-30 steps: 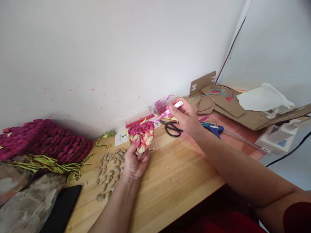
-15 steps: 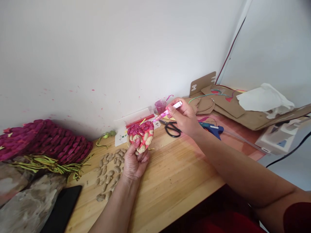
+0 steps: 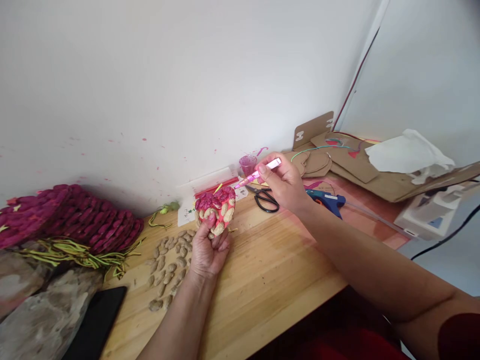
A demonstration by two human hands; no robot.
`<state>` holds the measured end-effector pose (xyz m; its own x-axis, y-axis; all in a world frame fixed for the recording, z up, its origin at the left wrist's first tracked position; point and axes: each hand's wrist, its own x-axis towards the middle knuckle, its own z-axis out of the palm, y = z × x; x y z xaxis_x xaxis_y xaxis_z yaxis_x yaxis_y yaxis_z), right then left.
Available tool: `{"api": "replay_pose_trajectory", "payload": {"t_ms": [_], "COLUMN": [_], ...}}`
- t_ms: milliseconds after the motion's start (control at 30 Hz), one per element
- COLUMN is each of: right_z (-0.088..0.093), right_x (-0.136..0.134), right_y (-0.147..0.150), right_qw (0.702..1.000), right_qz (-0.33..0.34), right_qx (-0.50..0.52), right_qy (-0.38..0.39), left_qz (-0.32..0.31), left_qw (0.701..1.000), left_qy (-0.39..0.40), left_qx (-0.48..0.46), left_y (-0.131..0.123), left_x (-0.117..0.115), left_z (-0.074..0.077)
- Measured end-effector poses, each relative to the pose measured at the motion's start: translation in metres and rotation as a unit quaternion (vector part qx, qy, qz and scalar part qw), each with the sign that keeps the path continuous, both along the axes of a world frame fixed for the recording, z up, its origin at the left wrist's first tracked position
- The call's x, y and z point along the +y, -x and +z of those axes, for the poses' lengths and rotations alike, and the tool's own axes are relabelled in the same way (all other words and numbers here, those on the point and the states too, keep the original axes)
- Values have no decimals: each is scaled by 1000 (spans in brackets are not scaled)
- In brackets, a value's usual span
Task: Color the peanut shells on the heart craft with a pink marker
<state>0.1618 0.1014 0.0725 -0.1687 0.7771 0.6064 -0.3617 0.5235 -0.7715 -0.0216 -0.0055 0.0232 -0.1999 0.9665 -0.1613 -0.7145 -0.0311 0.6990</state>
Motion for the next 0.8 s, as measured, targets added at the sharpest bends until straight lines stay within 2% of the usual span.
{"api": "replay_pose_trajectory", "payload": {"t_ms": [300, 567, 800], "right_z": [0, 0, -1], "right_x": [-10, -7, -1], "right_y": [3, 5, 1], "right_qw": [998, 995, 997], "right_qz": [43, 73, 40], "right_qx": [-43, -11, -15], "right_qy": [21, 66, 68], "left_qz": [22, 22, 34], "left_qw": [999, 999, 999], "left_qy": [15, 13, 11], "left_qx": [-33, -32, -19], "left_y": [1, 1, 0], "left_x": [2, 2, 3], "left_z": [0, 0, 0]}}
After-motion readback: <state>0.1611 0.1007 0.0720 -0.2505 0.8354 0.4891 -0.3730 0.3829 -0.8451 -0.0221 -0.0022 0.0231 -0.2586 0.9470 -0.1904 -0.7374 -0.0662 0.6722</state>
